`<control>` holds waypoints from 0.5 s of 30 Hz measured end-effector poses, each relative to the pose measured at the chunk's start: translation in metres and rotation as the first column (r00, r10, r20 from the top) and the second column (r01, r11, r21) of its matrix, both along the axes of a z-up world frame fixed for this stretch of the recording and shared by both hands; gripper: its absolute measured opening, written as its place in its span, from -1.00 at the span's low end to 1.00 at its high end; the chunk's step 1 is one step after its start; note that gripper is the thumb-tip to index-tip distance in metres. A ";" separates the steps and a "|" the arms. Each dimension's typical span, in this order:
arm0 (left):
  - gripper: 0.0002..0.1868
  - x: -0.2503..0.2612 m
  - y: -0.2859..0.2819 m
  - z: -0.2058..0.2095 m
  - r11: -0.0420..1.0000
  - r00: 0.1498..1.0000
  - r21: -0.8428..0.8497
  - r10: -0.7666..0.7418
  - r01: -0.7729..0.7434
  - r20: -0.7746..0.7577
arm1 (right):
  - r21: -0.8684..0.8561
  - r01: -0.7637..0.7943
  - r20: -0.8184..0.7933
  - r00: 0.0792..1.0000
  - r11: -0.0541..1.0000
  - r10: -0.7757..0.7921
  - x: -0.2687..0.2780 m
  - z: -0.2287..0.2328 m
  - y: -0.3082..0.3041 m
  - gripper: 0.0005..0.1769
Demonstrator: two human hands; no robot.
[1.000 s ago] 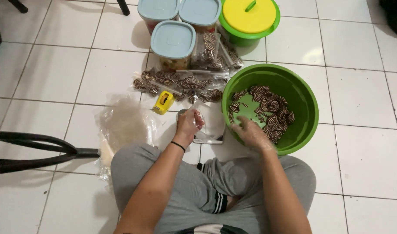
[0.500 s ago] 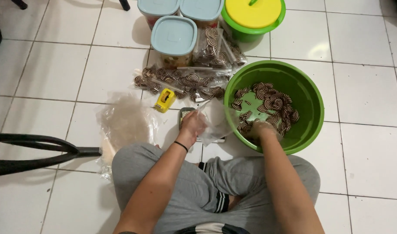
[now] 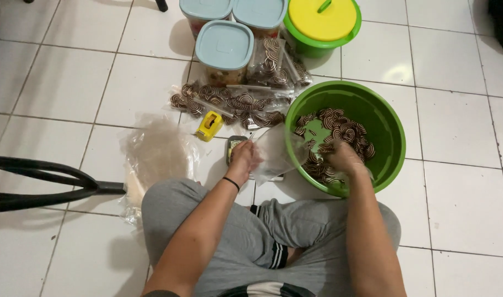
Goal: Packaging spiral cookies into small plastic bags and weighing them on a digital scale.
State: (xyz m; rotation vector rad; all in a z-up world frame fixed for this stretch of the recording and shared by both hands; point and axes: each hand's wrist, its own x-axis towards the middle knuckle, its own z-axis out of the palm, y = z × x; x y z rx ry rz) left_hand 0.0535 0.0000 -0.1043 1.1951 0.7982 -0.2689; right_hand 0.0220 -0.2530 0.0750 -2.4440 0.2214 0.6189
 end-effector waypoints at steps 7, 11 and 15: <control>-0.74 -0.002 -0.004 -0.003 1.000 1.000 0.001 -0.019 0.019 0.004 | 0.552 0.206 0.056 0.957 0.808 -0.283 -0.004 0.040 -0.012 -0.58; -0.70 -0.001 -0.005 -0.004 1.000 1.000 0.010 -0.022 0.022 0.003 | 0.510 0.014 0.147 0.984 0.860 -0.104 -0.018 0.097 0.017 -0.58; -0.72 -0.007 -0.003 0.007 0.998 0.999 -0.037 -0.042 0.042 0.007 | 0.308 -0.122 0.212 0.976 0.943 0.057 -0.026 0.132 0.054 -0.49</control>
